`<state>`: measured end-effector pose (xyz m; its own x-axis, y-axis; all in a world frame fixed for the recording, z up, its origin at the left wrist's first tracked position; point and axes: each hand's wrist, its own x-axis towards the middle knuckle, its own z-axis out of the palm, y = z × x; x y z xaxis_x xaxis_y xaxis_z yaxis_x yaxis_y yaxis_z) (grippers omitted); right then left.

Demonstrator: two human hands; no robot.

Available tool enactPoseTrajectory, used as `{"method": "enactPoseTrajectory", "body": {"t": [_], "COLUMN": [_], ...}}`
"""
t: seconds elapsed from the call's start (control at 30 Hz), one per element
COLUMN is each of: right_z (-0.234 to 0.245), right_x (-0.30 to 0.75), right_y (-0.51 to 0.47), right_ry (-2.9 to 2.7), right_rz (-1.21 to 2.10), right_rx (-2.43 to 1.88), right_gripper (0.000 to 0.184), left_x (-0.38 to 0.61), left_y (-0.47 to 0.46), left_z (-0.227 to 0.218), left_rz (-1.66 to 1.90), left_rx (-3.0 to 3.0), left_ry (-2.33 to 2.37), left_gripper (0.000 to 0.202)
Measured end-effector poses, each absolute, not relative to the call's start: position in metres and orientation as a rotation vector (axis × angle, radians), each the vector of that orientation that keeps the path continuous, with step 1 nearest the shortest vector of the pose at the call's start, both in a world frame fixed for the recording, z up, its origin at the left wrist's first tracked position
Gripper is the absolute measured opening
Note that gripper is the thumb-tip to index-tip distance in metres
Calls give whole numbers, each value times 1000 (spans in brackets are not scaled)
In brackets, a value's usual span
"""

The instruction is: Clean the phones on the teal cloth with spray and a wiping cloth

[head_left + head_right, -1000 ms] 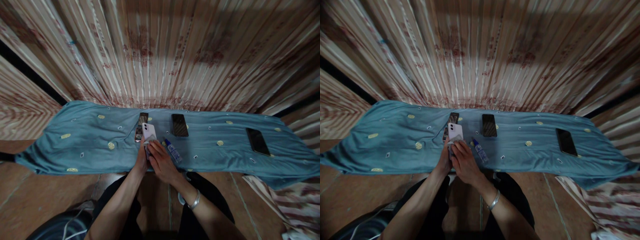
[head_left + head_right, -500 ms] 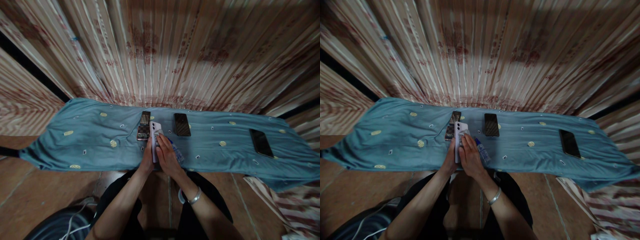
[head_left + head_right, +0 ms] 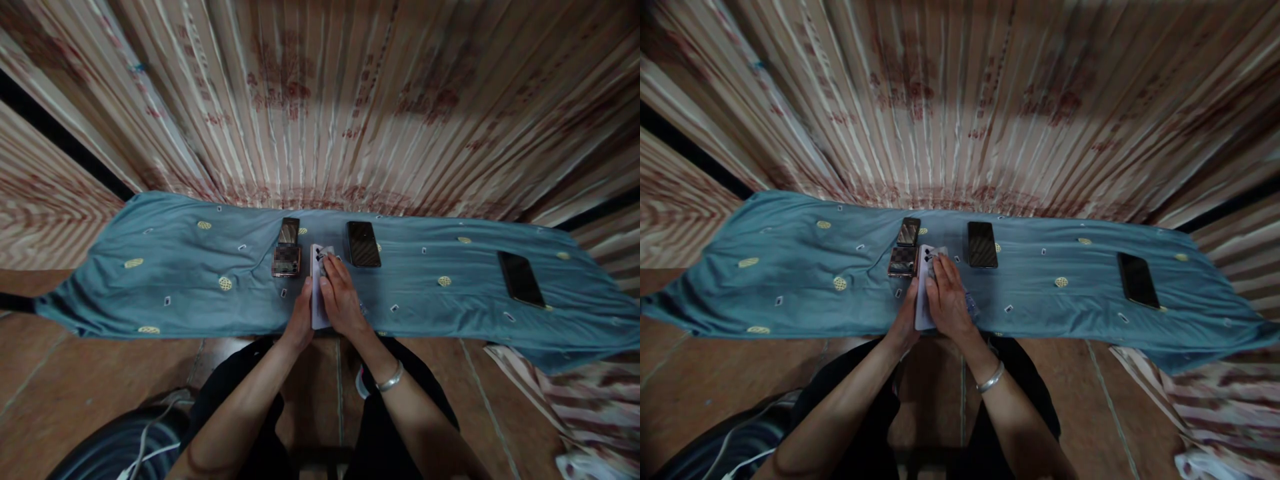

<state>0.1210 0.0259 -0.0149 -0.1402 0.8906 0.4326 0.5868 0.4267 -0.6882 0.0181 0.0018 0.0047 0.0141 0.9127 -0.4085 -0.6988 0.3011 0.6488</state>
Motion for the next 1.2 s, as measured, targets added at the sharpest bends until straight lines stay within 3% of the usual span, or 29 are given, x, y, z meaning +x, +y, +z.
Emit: {"method": "enactPoseTrajectory", "body": {"t": [1.2], "right_z": [1], "right_x": [127], "right_y": [24], "right_ry": [-1870], "right_rz": [495], "right_rx": [-1174], "right_gripper": [52], "left_x": [22], "left_y": [1], "left_z": [3], "left_rz": [1259], "left_rx": [279], "left_ry": [944], "left_gripper": [39]}}
